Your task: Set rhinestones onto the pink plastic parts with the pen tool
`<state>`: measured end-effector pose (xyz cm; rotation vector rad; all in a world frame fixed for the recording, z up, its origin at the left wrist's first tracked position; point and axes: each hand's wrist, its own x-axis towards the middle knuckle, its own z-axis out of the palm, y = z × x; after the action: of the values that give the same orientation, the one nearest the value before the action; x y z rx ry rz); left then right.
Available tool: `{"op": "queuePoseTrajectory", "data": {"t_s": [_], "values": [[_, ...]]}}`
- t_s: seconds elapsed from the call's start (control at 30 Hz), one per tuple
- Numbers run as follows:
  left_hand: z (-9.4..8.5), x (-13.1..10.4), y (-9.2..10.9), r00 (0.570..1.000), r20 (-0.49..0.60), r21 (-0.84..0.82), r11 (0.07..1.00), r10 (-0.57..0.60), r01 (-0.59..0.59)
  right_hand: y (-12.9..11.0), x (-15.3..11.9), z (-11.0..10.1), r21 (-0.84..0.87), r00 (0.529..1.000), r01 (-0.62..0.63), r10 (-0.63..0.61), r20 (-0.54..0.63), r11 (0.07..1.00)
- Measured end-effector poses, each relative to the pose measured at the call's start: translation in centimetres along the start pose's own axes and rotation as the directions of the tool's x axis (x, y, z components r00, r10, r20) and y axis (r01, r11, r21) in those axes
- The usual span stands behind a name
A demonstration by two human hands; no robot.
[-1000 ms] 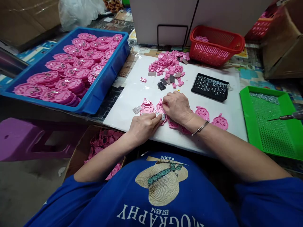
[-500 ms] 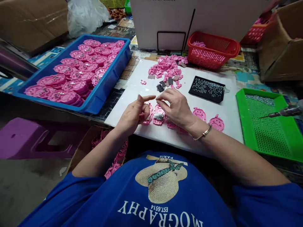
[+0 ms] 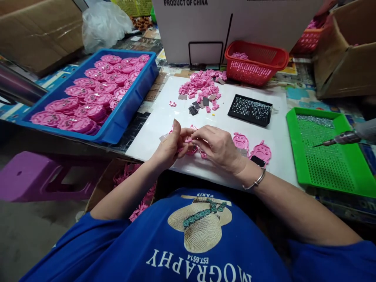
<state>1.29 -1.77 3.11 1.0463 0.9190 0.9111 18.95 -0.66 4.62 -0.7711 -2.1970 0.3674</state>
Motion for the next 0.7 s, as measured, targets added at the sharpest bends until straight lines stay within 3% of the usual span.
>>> {"op": "queuePoseTrajectory", "data": {"t_s": [0.1, 0.4, 0.5, 0.7], "values": [[-0.1, -0.5, 0.2, 1.000, 0.013, 0.028, 1.000, -0.009, 0.009, 0.3, -0.8, -0.9, -0.022, 0.997, 0.043, -0.044, -0.061, 0.999], [0.0, -1.1, 0.9, 0.993, 0.111, -0.005, 1.000, -0.026, 0.027, 0.9, -2.2, -1.8, -0.112, 0.965, 0.242, -0.251, -0.079, 0.964], [-0.2, -1.2, 0.7, 0.995, 0.095, 0.013, 0.999, -0.037, 0.036, 1.0, -2.5, -1.5, -0.138, 0.964, 0.237, -0.251, -0.092, 0.962], [-0.6, -1.4, 0.7, 0.997, 0.060, 0.062, 0.997, -0.044, 0.041, 1.0, -2.4, -1.0, 0.018, 0.984, 0.135, -0.132, -0.119, 0.991]]}}
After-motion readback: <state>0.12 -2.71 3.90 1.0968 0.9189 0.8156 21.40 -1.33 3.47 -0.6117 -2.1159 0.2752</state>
